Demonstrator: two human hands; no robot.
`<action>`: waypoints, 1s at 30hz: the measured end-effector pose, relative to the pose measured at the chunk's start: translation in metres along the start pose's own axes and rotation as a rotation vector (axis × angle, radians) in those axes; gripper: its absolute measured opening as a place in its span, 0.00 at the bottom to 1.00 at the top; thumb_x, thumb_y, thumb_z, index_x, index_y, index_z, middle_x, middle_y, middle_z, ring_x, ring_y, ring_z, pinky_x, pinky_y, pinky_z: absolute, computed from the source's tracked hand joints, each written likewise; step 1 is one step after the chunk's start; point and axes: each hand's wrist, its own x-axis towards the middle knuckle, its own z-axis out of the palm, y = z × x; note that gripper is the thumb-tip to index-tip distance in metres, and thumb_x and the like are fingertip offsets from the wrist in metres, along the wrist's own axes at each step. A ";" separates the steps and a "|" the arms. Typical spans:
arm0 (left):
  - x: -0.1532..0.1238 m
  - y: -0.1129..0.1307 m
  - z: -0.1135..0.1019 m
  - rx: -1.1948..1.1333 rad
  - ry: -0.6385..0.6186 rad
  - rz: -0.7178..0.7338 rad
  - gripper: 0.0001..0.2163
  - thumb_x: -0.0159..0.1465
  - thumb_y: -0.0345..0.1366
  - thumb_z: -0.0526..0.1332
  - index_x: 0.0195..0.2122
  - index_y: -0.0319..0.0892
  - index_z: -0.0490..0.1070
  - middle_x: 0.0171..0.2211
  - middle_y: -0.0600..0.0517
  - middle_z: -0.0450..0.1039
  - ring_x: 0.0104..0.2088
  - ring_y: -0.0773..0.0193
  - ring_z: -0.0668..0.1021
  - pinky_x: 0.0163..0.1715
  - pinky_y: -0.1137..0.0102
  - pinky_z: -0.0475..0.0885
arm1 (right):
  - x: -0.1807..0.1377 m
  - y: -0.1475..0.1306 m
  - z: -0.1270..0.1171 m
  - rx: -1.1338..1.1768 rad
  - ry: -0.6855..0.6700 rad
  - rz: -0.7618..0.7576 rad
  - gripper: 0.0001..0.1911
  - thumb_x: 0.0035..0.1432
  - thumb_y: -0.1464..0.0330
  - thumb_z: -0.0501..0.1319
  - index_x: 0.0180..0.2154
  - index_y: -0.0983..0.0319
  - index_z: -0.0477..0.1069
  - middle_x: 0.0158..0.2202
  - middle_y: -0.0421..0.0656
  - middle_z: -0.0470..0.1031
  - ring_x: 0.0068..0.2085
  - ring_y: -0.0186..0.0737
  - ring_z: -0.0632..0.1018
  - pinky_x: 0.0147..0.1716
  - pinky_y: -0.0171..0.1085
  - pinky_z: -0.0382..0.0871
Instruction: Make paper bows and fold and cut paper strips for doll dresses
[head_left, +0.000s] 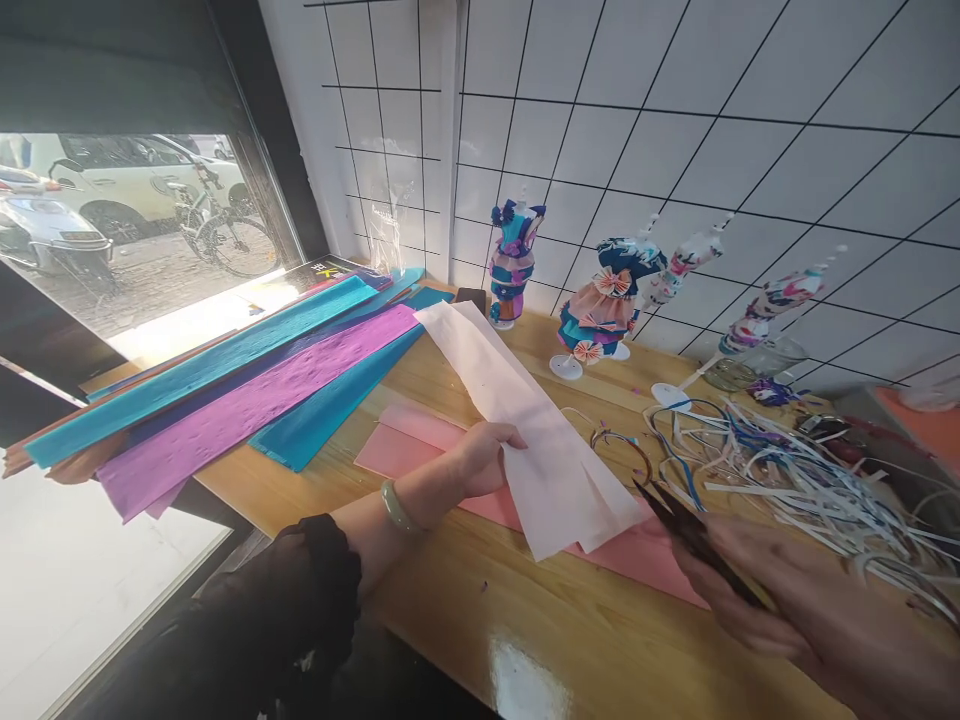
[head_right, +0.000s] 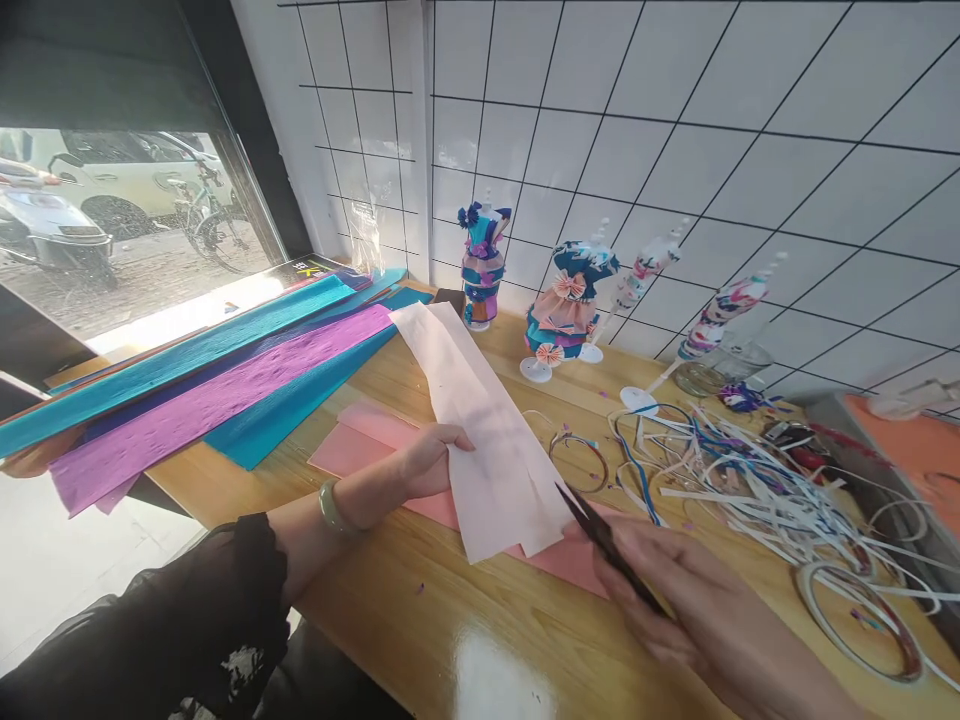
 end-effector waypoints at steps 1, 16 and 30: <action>0.000 0.000 -0.001 -0.003 -0.011 0.006 0.24 0.47 0.21 0.53 0.47 0.32 0.69 0.43 0.42 0.75 0.44 0.53 0.77 0.50 0.57 0.66 | 0.007 -0.006 0.005 0.042 -0.068 0.009 0.18 0.47 0.50 0.62 0.32 0.57 0.74 0.18 0.36 0.61 0.13 0.25 0.53 0.10 0.28 0.50; 0.000 0.003 -0.002 -0.006 -0.006 -0.014 0.22 0.46 0.21 0.53 0.44 0.32 0.72 0.41 0.43 0.76 0.40 0.54 0.78 0.50 0.58 0.65 | 0.043 0.000 0.028 -0.110 -0.208 0.104 0.23 0.55 0.49 0.53 0.36 0.62 0.68 0.17 0.38 0.70 0.12 0.27 0.65 0.11 0.27 0.54; 0.001 -0.001 -0.004 0.044 -0.039 -0.002 0.22 0.46 0.22 0.54 0.44 0.33 0.72 0.43 0.43 0.75 0.46 0.51 0.75 0.52 0.58 0.64 | 0.061 0.008 0.035 -0.133 -0.120 -0.028 0.26 0.53 0.46 0.52 0.27 0.62 0.70 0.14 0.36 0.66 0.13 0.30 0.64 0.14 0.31 0.53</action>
